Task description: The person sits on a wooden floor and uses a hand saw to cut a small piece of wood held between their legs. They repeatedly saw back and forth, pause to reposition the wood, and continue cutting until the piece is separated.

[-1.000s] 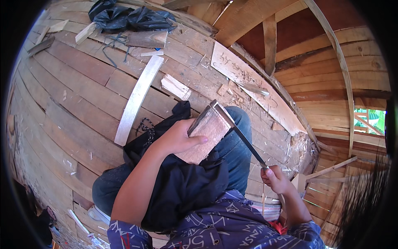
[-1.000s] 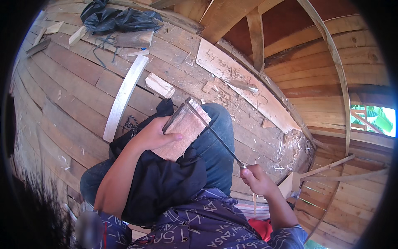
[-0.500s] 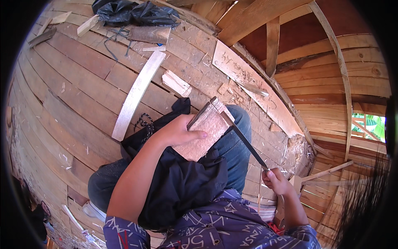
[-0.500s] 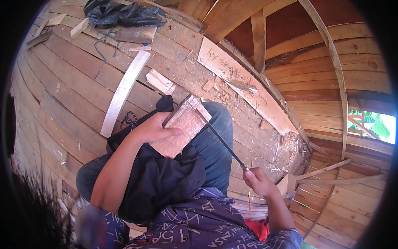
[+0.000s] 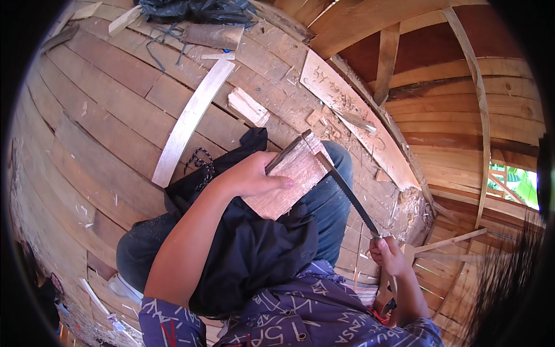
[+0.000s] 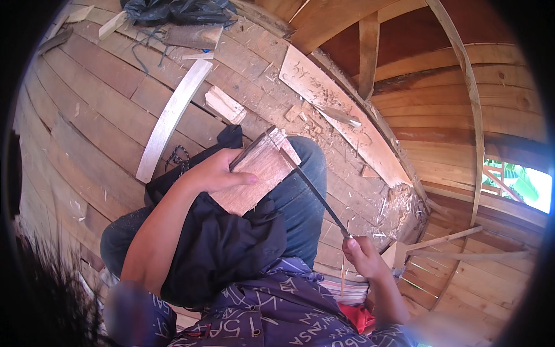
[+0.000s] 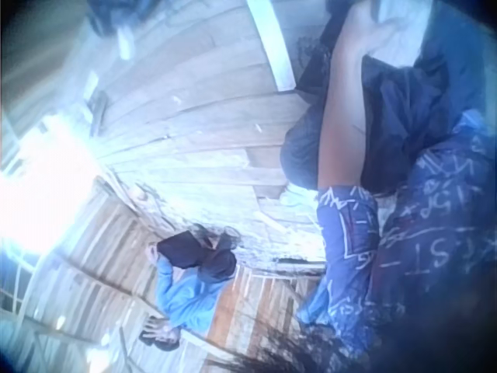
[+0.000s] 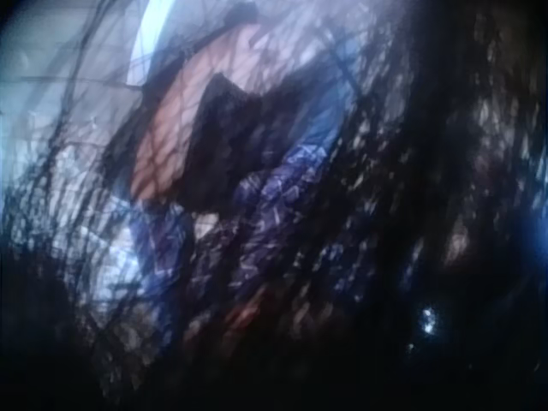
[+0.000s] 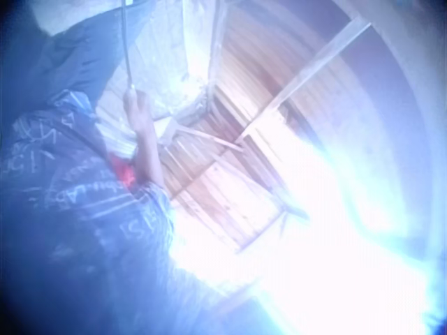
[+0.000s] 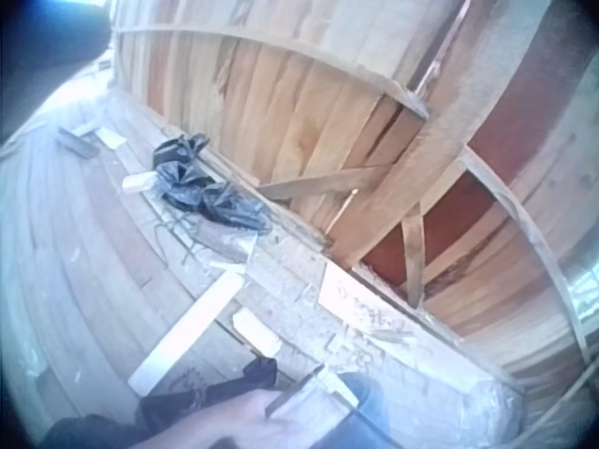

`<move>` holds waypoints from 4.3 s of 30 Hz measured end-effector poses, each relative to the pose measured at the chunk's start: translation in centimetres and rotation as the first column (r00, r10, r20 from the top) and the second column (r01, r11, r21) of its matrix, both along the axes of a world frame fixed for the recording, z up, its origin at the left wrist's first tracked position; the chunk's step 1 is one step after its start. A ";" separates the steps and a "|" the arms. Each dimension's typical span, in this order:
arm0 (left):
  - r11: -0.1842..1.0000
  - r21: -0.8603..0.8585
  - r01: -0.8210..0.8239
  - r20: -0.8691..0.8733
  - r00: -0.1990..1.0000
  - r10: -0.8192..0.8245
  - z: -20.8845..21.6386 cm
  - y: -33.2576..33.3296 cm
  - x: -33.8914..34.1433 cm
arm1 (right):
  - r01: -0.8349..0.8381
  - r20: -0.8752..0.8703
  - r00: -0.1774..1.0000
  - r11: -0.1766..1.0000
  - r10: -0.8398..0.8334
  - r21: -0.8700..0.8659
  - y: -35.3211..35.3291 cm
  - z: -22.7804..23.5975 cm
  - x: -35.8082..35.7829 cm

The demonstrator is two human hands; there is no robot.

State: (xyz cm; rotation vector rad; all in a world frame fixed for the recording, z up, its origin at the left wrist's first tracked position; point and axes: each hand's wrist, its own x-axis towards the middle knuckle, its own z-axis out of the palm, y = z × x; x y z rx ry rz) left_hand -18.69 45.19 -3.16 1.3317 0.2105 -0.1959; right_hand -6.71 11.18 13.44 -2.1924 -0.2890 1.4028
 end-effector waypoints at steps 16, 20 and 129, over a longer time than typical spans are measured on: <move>0.997 0.071 -0.022 -0.001 1.000 0.022 -0.2 -0.2 -0.1 | -0.013 0.035 0.999 0.988 0.018 -0.155 2.3 3.0 -0.6; 0.980 0.188 -0.068 0.030 0.998 0.063 0.4 -0.2 -0.1 | -0.281 0.088 0.941 0.901 0.326 -0.332 4.1 4.9 0.4; 0.289 0.952 -0.095 -0.180 0.591 0.786 -3.1 10.9 -3.9 | -0.836 0.890 0.229 0.548 0.395 -0.028 37.8 -20.6 3.2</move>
